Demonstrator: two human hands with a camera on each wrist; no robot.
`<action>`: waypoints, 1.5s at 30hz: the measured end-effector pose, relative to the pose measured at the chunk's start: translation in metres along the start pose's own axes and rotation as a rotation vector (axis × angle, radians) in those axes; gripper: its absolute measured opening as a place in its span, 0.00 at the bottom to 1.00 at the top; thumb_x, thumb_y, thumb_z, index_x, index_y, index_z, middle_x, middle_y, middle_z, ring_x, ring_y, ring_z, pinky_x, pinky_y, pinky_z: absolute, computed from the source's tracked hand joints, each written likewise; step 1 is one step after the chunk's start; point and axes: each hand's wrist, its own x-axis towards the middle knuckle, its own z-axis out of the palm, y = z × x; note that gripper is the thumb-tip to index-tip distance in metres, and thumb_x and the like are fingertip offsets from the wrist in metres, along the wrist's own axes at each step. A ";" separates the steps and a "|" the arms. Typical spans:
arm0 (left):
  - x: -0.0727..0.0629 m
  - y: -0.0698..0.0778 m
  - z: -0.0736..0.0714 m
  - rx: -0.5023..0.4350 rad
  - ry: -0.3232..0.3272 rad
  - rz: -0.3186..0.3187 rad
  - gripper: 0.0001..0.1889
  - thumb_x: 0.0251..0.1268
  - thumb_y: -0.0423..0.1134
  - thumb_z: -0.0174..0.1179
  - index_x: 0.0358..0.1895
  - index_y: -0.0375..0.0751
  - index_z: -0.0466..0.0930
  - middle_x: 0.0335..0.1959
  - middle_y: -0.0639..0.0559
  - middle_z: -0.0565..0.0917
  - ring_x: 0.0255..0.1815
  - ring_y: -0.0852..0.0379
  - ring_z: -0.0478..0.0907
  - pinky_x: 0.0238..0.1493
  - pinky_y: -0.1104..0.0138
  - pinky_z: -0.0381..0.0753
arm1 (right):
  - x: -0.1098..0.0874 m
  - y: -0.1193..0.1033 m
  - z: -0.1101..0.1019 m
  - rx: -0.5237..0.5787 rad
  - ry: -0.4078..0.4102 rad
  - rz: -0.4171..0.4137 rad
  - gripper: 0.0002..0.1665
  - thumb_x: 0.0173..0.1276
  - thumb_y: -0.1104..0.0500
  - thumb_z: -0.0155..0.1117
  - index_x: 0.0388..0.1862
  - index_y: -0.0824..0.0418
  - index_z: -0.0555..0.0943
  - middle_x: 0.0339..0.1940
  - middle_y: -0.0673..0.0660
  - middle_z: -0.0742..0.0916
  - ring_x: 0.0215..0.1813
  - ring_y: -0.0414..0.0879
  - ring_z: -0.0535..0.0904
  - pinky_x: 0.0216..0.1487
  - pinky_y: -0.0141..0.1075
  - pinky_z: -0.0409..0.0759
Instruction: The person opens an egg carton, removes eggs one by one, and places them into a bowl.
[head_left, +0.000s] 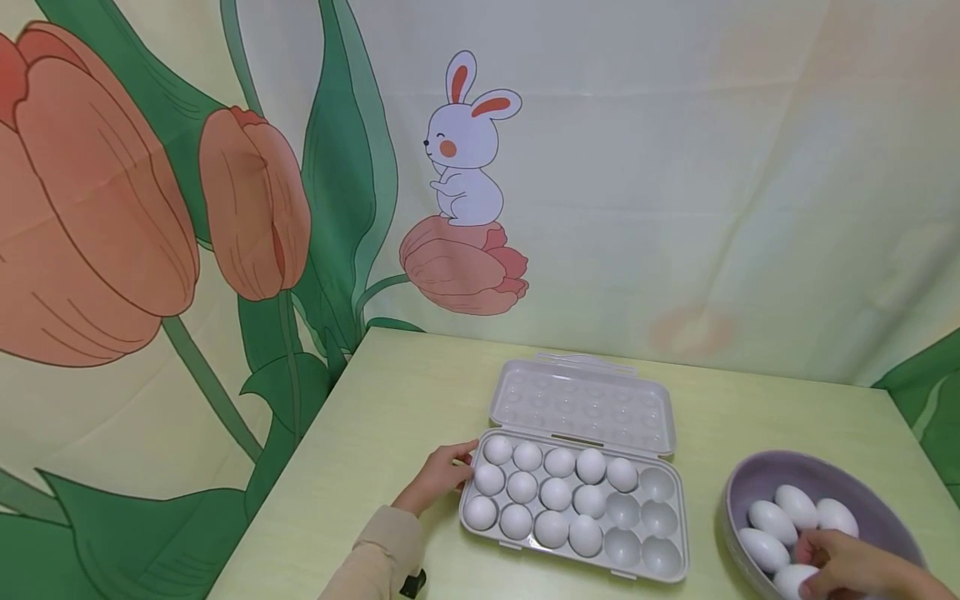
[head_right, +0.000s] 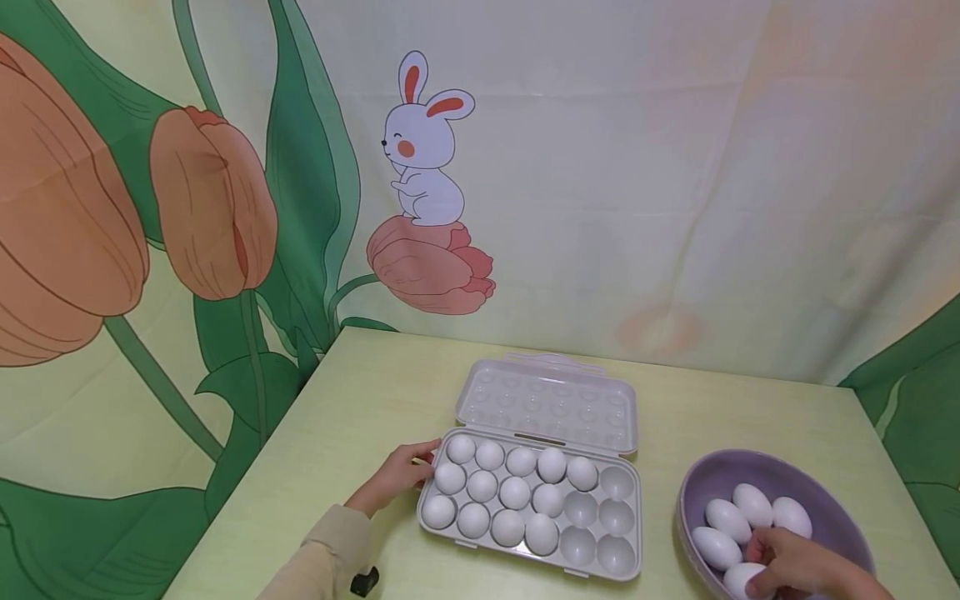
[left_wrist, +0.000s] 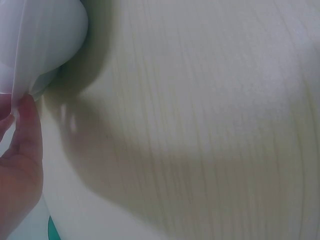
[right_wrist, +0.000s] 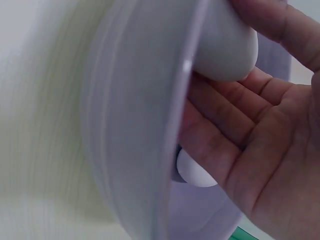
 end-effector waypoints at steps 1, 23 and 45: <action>0.000 0.000 0.000 0.000 0.000 0.000 0.29 0.47 0.24 0.50 0.59 0.33 0.66 0.34 0.42 0.73 0.25 0.61 0.70 0.27 0.64 0.78 | 0.000 0.001 0.001 0.002 0.002 -0.007 0.12 0.52 0.67 0.59 0.29 0.73 0.67 0.21 0.43 0.72 0.19 0.29 0.66 0.18 0.23 0.61; -0.002 0.002 0.000 0.016 0.007 0.006 0.29 0.46 0.24 0.50 0.59 0.33 0.66 0.33 0.43 0.73 0.24 0.62 0.70 0.24 0.70 0.75 | 0.002 0.020 0.011 -0.059 0.124 -0.077 0.13 0.54 0.68 0.59 0.27 0.76 0.66 0.22 0.39 0.71 0.23 0.28 0.66 0.19 0.26 0.64; -0.002 0.003 0.000 0.022 0.005 0.003 0.29 0.47 0.24 0.50 0.59 0.33 0.66 0.33 0.43 0.73 0.24 0.61 0.70 0.24 0.69 0.76 | -0.002 0.023 0.015 -0.107 0.150 0.034 0.12 0.58 0.59 0.59 0.29 0.70 0.74 0.22 0.40 0.76 0.24 0.30 0.69 0.22 0.28 0.68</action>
